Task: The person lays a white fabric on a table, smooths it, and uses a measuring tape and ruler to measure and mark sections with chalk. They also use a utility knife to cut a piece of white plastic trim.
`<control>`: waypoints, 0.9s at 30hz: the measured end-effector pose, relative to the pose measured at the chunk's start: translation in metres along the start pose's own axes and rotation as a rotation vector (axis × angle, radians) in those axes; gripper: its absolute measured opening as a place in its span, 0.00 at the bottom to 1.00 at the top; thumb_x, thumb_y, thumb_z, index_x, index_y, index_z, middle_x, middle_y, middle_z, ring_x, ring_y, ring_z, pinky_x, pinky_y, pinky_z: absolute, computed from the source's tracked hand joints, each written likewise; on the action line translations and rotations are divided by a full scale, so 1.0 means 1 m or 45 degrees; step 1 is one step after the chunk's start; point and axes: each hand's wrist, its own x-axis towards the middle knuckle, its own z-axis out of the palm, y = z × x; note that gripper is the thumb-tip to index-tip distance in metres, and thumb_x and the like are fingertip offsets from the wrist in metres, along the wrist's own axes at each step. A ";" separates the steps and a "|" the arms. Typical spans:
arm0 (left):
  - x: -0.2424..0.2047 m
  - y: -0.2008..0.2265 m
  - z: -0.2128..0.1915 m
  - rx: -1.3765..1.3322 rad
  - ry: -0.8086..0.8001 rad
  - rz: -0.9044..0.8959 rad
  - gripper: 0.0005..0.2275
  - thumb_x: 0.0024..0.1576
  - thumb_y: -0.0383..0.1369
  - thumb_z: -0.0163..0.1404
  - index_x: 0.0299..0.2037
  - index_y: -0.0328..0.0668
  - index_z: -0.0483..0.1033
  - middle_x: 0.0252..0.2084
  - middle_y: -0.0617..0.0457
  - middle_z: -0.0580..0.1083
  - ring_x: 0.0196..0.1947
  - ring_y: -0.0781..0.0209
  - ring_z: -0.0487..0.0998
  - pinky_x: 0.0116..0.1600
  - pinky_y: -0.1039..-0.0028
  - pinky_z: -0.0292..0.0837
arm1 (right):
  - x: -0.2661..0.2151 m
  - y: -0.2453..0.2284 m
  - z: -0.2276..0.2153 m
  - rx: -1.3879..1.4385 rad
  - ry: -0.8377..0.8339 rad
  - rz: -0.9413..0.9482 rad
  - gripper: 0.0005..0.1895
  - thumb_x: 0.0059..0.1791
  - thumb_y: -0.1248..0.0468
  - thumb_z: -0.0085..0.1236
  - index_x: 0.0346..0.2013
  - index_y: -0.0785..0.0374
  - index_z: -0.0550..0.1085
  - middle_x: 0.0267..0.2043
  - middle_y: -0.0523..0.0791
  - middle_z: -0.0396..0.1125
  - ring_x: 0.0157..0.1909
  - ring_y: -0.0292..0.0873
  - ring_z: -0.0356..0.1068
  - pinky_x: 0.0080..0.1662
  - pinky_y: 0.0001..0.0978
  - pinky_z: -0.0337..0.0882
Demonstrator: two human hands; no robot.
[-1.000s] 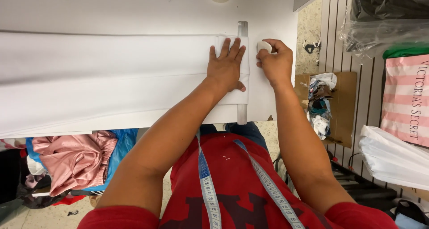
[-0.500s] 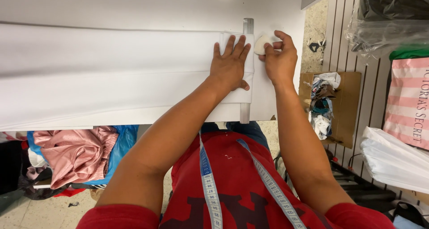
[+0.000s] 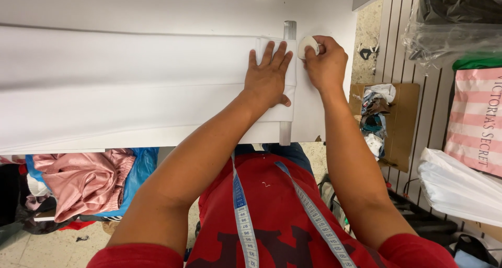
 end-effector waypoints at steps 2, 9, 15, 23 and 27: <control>-0.001 0.001 -0.003 -0.006 -0.010 0.002 0.56 0.50 0.62 0.59 0.78 0.49 0.31 0.80 0.55 0.27 0.78 0.48 0.23 0.76 0.41 0.30 | 0.013 0.006 0.009 -0.134 0.036 -0.217 0.16 0.49 0.60 0.57 0.50 0.61 0.78 0.29 0.39 0.66 0.26 0.35 0.67 0.36 0.30 0.79; -0.001 -0.001 0.000 -0.026 0.016 0.035 0.55 0.50 0.61 0.58 0.78 0.48 0.32 0.80 0.55 0.28 0.78 0.47 0.24 0.76 0.40 0.29 | 0.018 0.019 0.014 -0.465 -0.016 -0.667 0.15 0.52 0.63 0.55 0.49 0.69 0.79 0.34 0.49 0.76 0.36 0.50 0.75 0.44 0.39 0.75; -0.001 0.000 0.000 0.077 0.038 0.034 0.55 0.51 0.65 0.55 0.78 0.47 0.32 0.80 0.52 0.29 0.78 0.45 0.25 0.75 0.38 0.31 | -0.076 0.056 -0.011 -0.491 -0.113 -0.616 0.15 0.52 0.61 0.59 0.48 0.68 0.80 0.22 0.44 0.69 0.24 0.46 0.70 0.34 0.41 0.70; -0.002 0.003 0.000 0.107 0.012 0.010 0.56 0.50 0.64 0.55 0.78 0.48 0.31 0.80 0.52 0.28 0.78 0.45 0.25 0.75 0.37 0.27 | -0.167 0.060 -0.027 -0.297 -0.149 -0.080 0.16 0.52 0.59 0.58 0.51 0.62 0.80 0.26 0.40 0.70 0.28 0.38 0.70 0.38 0.33 0.73; -0.003 0.002 -0.002 0.042 0.007 0.006 0.56 0.50 0.63 0.57 0.78 0.49 0.31 0.80 0.54 0.27 0.78 0.47 0.24 0.75 0.38 0.26 | -0.155 0.045 -0.035 0.138 -0.126 0.349 0.15 0.54 0.64 0.56 0.56 0.61 0.76 0.39 0.46 0.69 0.30 0.40 0.78 0.34 0.27 0.82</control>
